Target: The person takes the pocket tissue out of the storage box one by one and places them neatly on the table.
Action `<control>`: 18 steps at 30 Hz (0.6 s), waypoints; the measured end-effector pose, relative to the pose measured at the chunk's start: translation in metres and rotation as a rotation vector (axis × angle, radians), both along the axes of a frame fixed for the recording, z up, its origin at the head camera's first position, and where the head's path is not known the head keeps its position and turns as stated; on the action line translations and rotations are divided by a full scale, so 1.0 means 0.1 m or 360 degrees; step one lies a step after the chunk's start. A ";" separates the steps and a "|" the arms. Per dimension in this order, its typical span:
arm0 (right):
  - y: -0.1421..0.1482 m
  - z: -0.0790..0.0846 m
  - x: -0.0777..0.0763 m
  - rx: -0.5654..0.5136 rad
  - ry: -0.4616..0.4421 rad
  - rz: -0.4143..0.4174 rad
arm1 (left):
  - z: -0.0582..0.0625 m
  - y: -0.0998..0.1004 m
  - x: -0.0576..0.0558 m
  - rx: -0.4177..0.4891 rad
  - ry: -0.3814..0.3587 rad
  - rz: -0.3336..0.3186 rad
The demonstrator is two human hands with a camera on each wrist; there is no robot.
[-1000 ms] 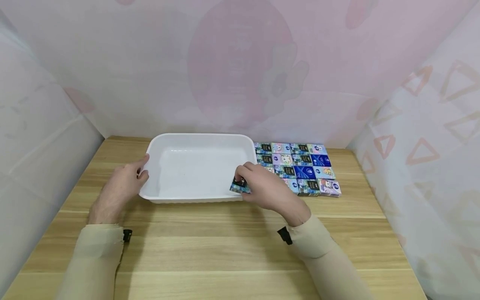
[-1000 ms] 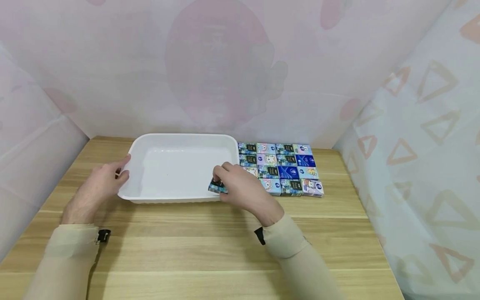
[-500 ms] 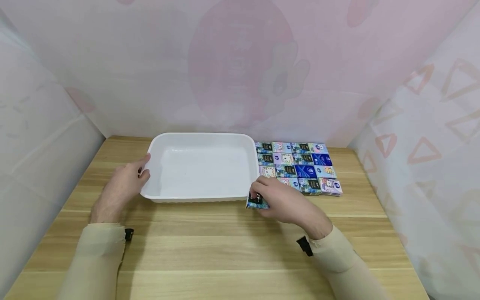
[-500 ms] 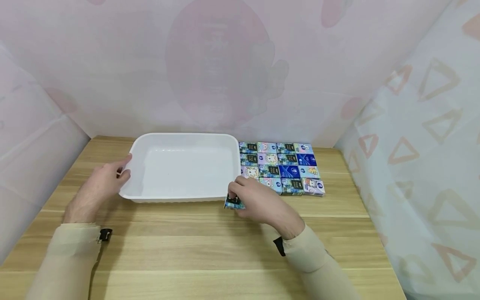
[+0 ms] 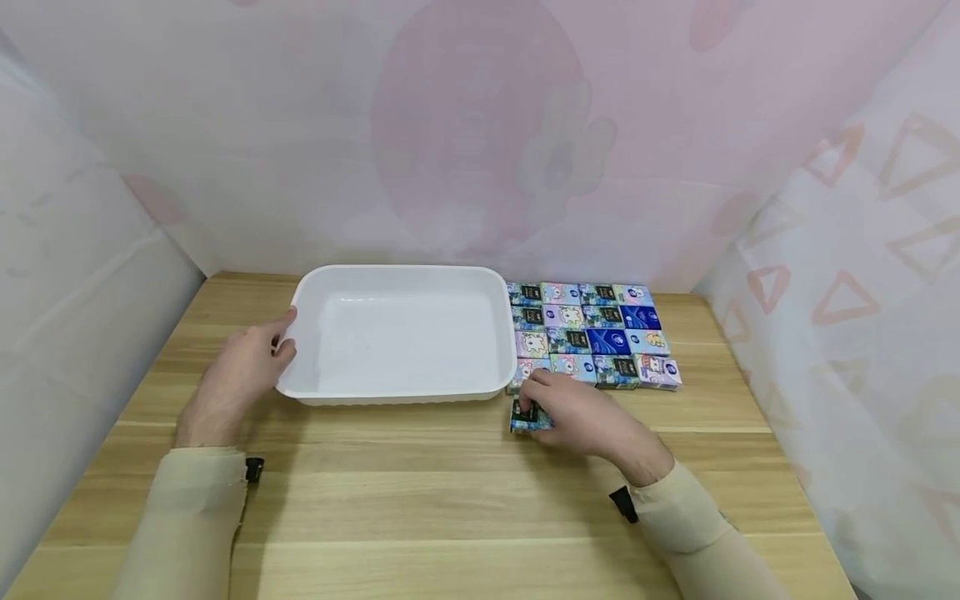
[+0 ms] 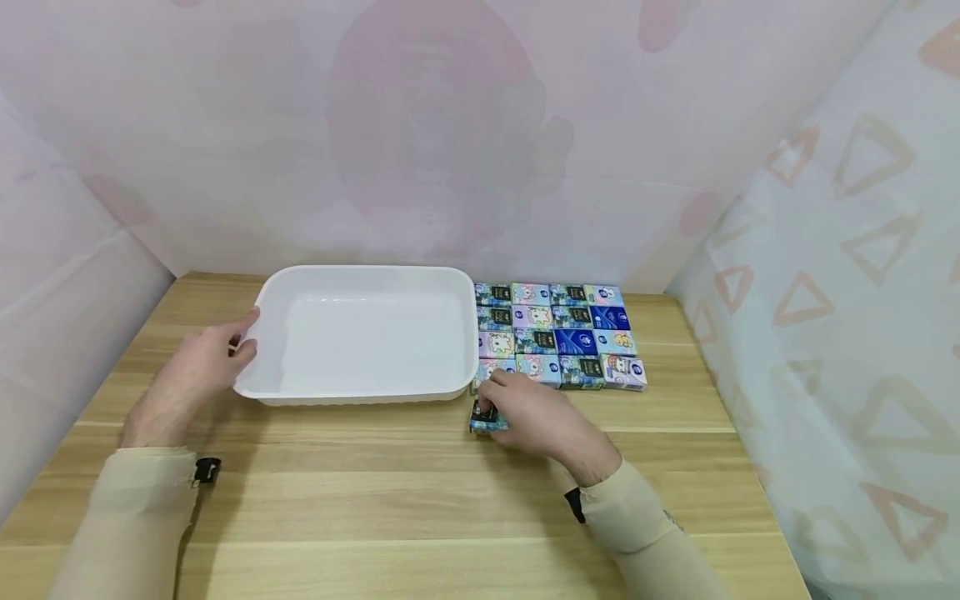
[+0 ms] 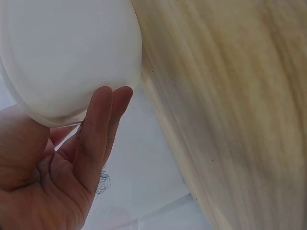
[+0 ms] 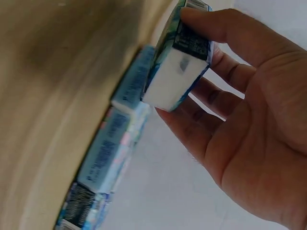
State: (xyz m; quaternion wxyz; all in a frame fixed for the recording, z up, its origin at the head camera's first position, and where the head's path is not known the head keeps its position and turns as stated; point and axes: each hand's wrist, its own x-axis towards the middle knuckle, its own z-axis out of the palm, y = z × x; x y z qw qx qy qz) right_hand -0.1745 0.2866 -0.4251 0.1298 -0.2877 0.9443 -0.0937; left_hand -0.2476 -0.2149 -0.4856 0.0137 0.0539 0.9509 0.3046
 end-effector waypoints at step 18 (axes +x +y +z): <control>0.16 -0.04 -0.11 -0.0100 0.0364 -0.0131 | 0.17 0.09 0.07 -0.0016 -0.0031 0.0004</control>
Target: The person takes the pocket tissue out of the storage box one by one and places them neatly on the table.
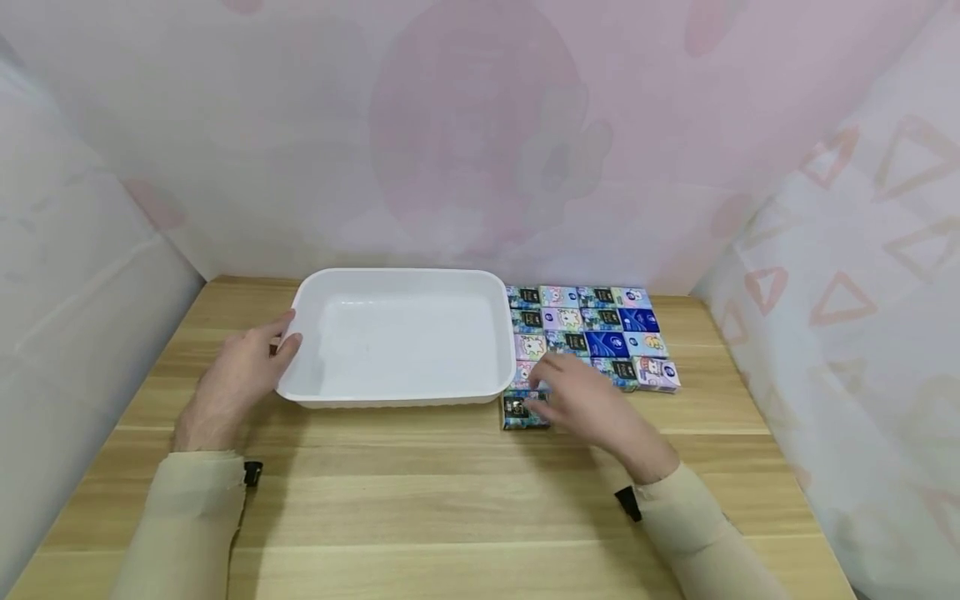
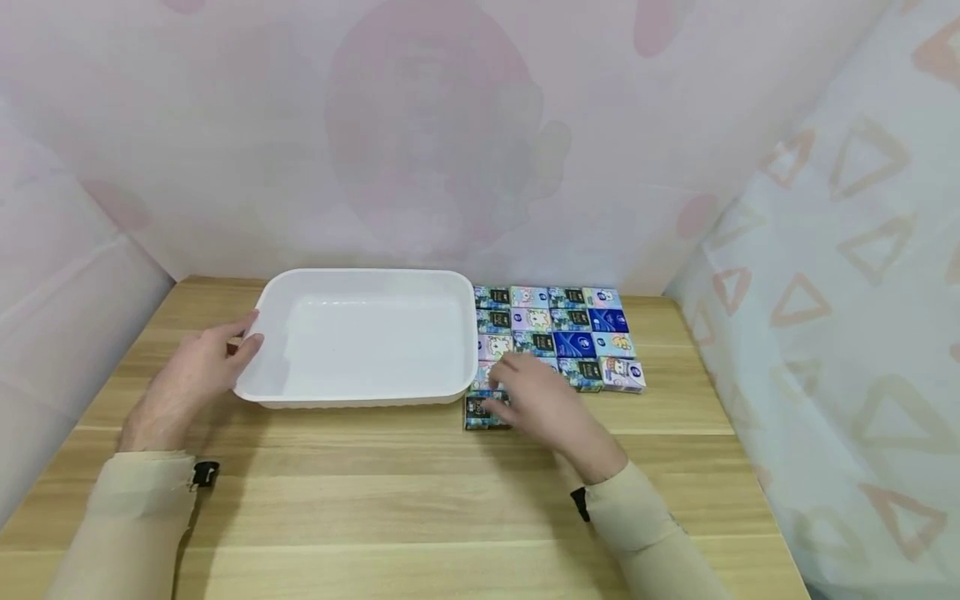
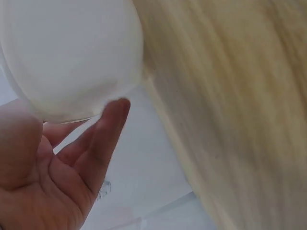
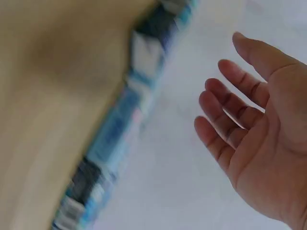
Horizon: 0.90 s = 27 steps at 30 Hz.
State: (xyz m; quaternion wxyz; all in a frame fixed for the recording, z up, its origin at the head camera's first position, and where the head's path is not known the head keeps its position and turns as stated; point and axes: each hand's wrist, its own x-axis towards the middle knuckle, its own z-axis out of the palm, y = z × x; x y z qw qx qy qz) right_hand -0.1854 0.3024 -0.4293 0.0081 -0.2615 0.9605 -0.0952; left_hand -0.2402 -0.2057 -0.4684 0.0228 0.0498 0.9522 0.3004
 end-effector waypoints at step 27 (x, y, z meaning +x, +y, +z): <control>1.24 0.34 -0.43 0.0107 -0.0132 -0.0784 | 0.29 -0.19 -0.02 -0.0347 0.0308 -0.0107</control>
